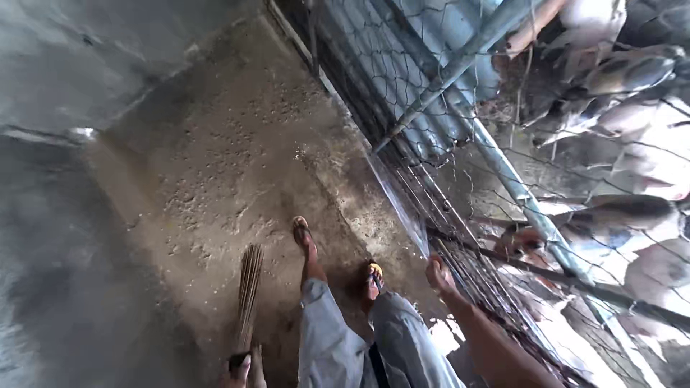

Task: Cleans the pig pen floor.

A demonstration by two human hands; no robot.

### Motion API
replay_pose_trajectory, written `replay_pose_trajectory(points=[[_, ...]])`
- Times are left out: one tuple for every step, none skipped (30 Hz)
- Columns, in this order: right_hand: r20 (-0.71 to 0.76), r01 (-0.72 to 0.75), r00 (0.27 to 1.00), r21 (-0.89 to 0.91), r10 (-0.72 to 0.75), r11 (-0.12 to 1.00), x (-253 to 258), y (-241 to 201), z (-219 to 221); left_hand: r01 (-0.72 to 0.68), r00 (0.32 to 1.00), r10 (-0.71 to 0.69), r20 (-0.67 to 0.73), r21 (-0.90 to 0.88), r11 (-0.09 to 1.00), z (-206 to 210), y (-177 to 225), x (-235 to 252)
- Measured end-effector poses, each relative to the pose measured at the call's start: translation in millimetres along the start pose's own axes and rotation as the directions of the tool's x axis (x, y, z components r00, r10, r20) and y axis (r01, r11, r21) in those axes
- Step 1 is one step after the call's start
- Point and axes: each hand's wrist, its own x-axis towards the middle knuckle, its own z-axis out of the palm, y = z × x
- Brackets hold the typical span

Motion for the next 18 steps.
replay_pose_trajectory(points=[[0.001, -0.029, 1.000, -0.024, 0.029, 0.999, 3, -3, 0, -0.039, 0.999, 0.039, 0.001, 0.058, 0.998, -19, 31, 21], [-0.002, -0.058, 0.998, -0.038, 0.058, 0.998, 5, -6, 0, -0.082, 0.997, 0.081, 0.016, 0.130, 0.988, -38, 70, 44], [-0.016, -0.081, 0.997, -0.039, 0.080, 0.996, 6, -10, 0, -0.135, 0.991, 0.129, 0.042, 0.227, 0.965, -54, 114, 71], [-0.027, -0.095, 0.995, -0.025, 0.094, 0.995, 6, -12, 0, -0.198, 0.980, 0.177, 0.091, 0.337, 0.921, -69, 163, 96], [-0.041, -0.093, 0.995, 0.007, 0.094, 0.996, 11, -14, 3, -0.271, 0.962, 0.225, 0.156, 0.435, 0.859, -84, 221, 121], [-0.058, -0.084, 0.995, 0.035, 0.086, 0.996, 21, -16, 6, -0.354, 0.935, 0.285, 0.211, 0.494, 0.794, -93, 282, 149], [-0.076, -0.089, 0.993, 0.037, 0.091, 0.995, 24, -16, 7, -0.433, 0.901, 0.339, 0.271, 0.526, 0.732, -95, 337, 171], [-0.089, -0.111, 0.990, 0.032, 0.113, 0.993, 18, -15, 5, -0.506, 0.862, 0.382, 0.332, 0.544, 0.670, -91, 383, 189], [-0.106, -0.138, 0.984, 0.032, 0.140, 0.990, 13, -23, 5, -0.579, 0.815, 0.437, 0.380, 0.550, 0.602, -84, 429, 210], [-0.124, -0.150, 0.980, 0.031, 0.153, 0.988, 15, -32, 5, -0.638, 0.768, 0.489, 0.414, 0.557, 0.532, -75, 474, 235], [-0.142, -0.166, 0.976, 0.030, 0.168, 0.986, 16, -35, 4, -0.686, 0.722, 0.531, 0.443, 0.556, 0.469, -63, 512, 261], [-0.168, -0.173, 0.970, 0.029, 0.175, 0.985, 16, -33, 1, -0.714, 0.691, 0.557, 0.460, 0.554, 0.428, -49, 542, 288], [-0.193, -0.167, 0.967, 0.016, 0.167, 0.986, 21, -31, 1, -0.733, 0.663, 0.595, 0.454, 0.556, 0.392, -35, 568, 319], [-0.206, -0.180, 0.963, 0.002, 0.176, 0.984, 27, -28, 0, -0.741, 0.642, 0.639, 0.425, 0.558, 0.374, -28, 591, 350], [-0.205, -0.192, 0.962, -0.026, 0.183, 0.981, 33, -28, -1, -0.727, 0.649, 0.659, 0.381, 0.567, 0.388, -28, 606, 380], [-0.202, -0.179, 0.965, -0.054, 0.165, 0.982, 47, -27, 0, -0.685, 0.686, 0.656, 0.314, 0.581, 0.439, -38, 615, 411], [-0.201, -0.165, 0.969, -0.074, 0.147, 0.984, 58, -23, 0, -0.608, 0.758, 0.610, 0.229, 0.586, 0.536, -53, 613, 441], [-0.200, -0.170, 0.968, -0.084, 0.151, 0.982, 63, -16, 0, -0.502, 0.841, 0.523, 0.136, 0.556, 0.662, -67, 592, 469]])
